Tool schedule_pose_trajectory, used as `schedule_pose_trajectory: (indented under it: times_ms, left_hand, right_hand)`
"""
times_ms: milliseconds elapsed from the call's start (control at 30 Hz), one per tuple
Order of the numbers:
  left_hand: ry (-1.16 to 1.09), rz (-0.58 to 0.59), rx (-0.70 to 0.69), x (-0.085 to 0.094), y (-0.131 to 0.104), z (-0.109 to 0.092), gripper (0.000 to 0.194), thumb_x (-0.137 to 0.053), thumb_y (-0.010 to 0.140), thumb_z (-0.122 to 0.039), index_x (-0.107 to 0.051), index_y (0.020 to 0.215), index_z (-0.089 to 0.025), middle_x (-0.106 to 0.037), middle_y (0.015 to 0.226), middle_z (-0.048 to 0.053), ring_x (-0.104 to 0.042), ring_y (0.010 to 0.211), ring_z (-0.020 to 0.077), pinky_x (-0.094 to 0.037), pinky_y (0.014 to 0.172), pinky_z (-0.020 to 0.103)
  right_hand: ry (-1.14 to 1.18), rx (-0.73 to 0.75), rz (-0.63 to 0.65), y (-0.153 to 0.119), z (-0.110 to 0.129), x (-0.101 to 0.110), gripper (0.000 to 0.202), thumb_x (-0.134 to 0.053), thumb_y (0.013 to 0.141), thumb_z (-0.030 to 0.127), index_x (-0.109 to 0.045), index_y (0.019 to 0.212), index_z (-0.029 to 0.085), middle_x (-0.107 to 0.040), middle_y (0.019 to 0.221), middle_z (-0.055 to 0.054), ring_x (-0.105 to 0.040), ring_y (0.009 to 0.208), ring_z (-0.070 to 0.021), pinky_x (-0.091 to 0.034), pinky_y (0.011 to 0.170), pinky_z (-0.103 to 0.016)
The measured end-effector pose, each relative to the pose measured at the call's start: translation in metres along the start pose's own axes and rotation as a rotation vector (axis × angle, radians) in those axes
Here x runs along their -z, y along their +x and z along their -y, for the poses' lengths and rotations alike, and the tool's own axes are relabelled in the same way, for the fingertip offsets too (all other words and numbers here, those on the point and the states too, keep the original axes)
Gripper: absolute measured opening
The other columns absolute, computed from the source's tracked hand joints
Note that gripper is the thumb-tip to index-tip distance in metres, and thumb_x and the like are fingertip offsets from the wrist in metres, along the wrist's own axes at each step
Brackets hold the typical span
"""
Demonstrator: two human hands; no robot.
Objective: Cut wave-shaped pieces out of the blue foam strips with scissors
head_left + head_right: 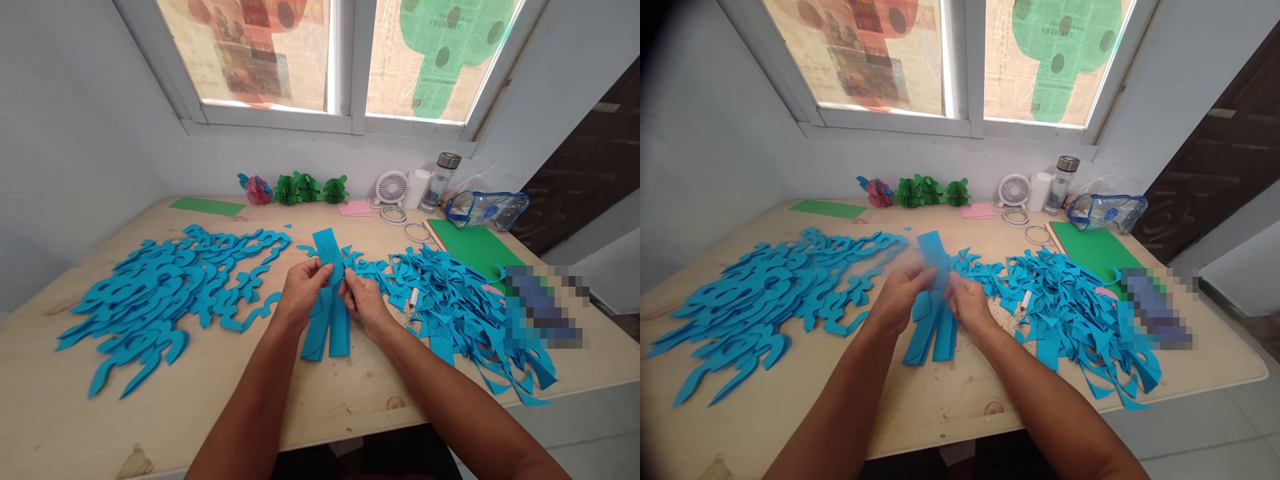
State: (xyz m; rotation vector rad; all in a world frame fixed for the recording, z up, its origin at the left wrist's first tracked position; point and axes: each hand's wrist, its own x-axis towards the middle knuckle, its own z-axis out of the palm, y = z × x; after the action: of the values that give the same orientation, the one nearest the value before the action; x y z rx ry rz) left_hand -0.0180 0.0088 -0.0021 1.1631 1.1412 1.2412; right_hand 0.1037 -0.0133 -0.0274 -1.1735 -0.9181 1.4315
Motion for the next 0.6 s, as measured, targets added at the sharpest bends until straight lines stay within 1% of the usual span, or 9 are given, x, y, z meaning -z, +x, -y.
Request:
schedule_pose_trajectory:
  times_ms: [67, 167, 367, 467, 600]
  left_hand:
    - [0.008, -0.008, 0.007, -0.001, -0.001, -0.001, 0.024, -0.069, 0.065, -0.035, -0.054, 0.056, -0.018, -0.048, 0.055, -0.004, -0.045, 0.057, 0.0111, -0.041, 0.058, 0.025]
    - [0.001, -0.01, 0.031, -0.003, 0.0, 0.002, 0.024, -0.068, 0.065, -0.037, -0.055, 0.058, -0.018, -0.049, 0.055, -0.004, -0.047, 0.057, 0.0117, -0.042, 0.06, 0.025]
    - [-0.075, -0.05, 0.041, -0.005, 0.004, 0.013, 0.027, -0.072, 0.063, -0.039, -0.057, 0.064, -0.017, -0.055, 0.062, -0.002, -0.054, 0.063, 0.0138, -0.045, 0.062, 0.026]
    - [-0.104, -0.042, 0.035, -0.005, 0.005, 0.013, 0.026, -0.072, 0.064, -0.038, -0.058, 0.065, -0.016, -0.057, 0.064, -0.002, -0.053, 0.064, 0.0125, -0.046, 0.063, 0.025]
    - [-0.101, -0.011, 0.036, -0.005, 0.003, 0.011, 0.027, -0.074, 0.063, -0.037, -0.058, 0.064, -0.015, -0.056, 0.062, -0.002, -0.053, 0.061, 0.0117, -0.047, 0.063, 0.026]
  right_hand:
    - [0.007, -0.007, 0.004, 0.0, 0.0, -0.001, 0.052, -0.061, 0.074, 0.066, -0.055, 0.057, 0.017, -0.037, 0.033, 0.007, -0.024, 0.03, -0.0056, -0.014, 0.032, -0.022]
    - [0.029, -0.015, 0.003, -0.002, 0.002, -0.002, 0.053, -0.061, 0.073, 0.067, -0.054, 0.057, 0.017, -0.036, 0.033, 0.007, -0.023, 0.029, -0.0051, -0.014, 0.032, -0.021]
    - [0.063, -0.039, 0.001, -0.004, 0.003, -0.003, 0.052, -0.062, 0.074, 0.066, -0.054, 0.057, 0.017, -0.037, 0.033, 0.007, -0.024, 0.029, -0.0047, -0.014, 0.032, -0.02]
    - [0.071, -0.051, -0.001, -0.004, 0.003, -0.003, 0.053, -0.062, 0.073, 0.066, -0.054, 0.058, 0.017, -0.037, 0.034, 0.008, -0.024, 0.029, -0.0043, -0.013, 0.032, -0.02]
    - [0.078, -0.059, -0.005, -0.003, 0.003, -0.003, 0.054, -0.061, 0.072, 0.068, -0.055, 0.059, 0.016, -0.038, 0.034, 0.008, -0.024, 0.029, -0.0043, -0.013, 0.032, -0.02]
